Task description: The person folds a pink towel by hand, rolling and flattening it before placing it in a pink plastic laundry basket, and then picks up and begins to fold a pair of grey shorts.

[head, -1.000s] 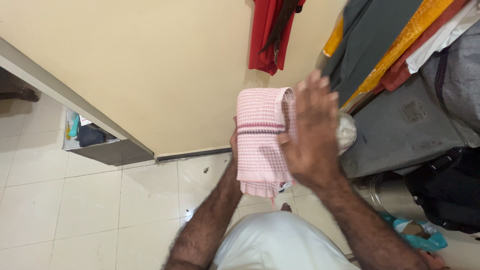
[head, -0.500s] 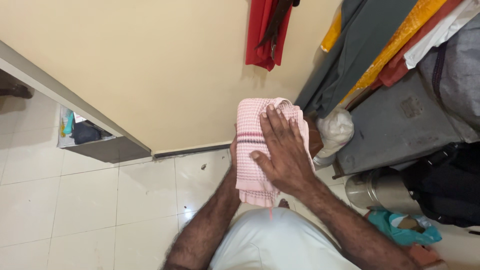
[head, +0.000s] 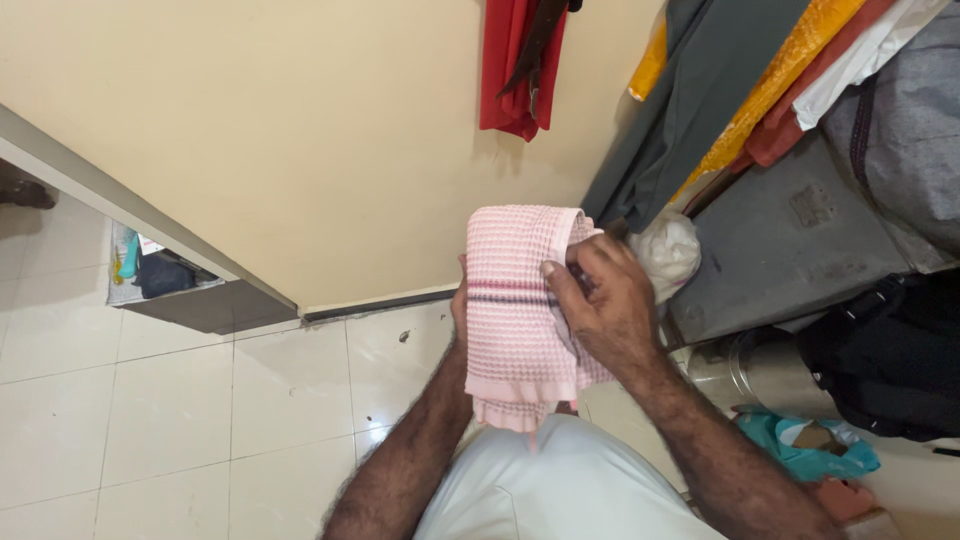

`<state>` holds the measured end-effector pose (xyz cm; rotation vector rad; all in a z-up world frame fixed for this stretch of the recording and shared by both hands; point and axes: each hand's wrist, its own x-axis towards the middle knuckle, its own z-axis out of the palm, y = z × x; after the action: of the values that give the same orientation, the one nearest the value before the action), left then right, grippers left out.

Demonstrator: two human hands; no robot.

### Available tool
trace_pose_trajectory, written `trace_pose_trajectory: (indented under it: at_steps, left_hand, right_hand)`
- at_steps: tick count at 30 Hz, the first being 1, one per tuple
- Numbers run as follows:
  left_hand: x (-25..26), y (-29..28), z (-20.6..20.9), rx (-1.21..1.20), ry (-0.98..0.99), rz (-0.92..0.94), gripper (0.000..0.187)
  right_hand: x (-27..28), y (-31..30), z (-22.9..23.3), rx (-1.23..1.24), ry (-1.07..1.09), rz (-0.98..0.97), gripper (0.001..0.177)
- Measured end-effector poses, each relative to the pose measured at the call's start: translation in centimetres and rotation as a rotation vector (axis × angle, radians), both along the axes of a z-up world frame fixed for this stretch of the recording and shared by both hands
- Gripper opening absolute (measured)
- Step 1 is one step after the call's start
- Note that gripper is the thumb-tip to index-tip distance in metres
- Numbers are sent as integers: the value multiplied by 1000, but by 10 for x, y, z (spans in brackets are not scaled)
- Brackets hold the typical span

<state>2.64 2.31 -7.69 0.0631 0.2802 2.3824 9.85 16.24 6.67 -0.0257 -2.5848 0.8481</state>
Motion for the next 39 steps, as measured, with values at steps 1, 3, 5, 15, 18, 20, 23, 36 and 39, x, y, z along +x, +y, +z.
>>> trace_pose_trajectory:
  at_steps: [1,3,5,15,18,20,23,36,39]
  left_hand:
    - [0,0,0,5,0,18,81]
    - [2,-1,0,21,-5,23,82]
    - [3,-3,2,35,-14,34,83]
    - [6,-2,14,63,-11,-42,90]
    - [3,0,6,69,-13,-35,91]
    - [1,-2,5,70,-4,-26,89]
    - [0,-1,3,-5,-71,-26,90]
    - [6,-7,21,116,-53,-34,90]
    - [10,-8,31,109,-69,-52,93]
  right_hand:
    - [0,0,-2,-167,-9,32,19]
    - [0,4,-8,-333,-19,72,16]
    - [1,8,-15,-619,-186,4,15]
    - [-5,4,-28,-656,31,21,26]
    - [-6,2,-19,-86,-3,-112,40]
    - [-6,5,-12,186,10,-68,37]
    - [-7,9,-5,354,190,30,40]
    - [-8,-1,-7,329,-87,216,83]
    - [-4,7,-17,245,-67,215,86]
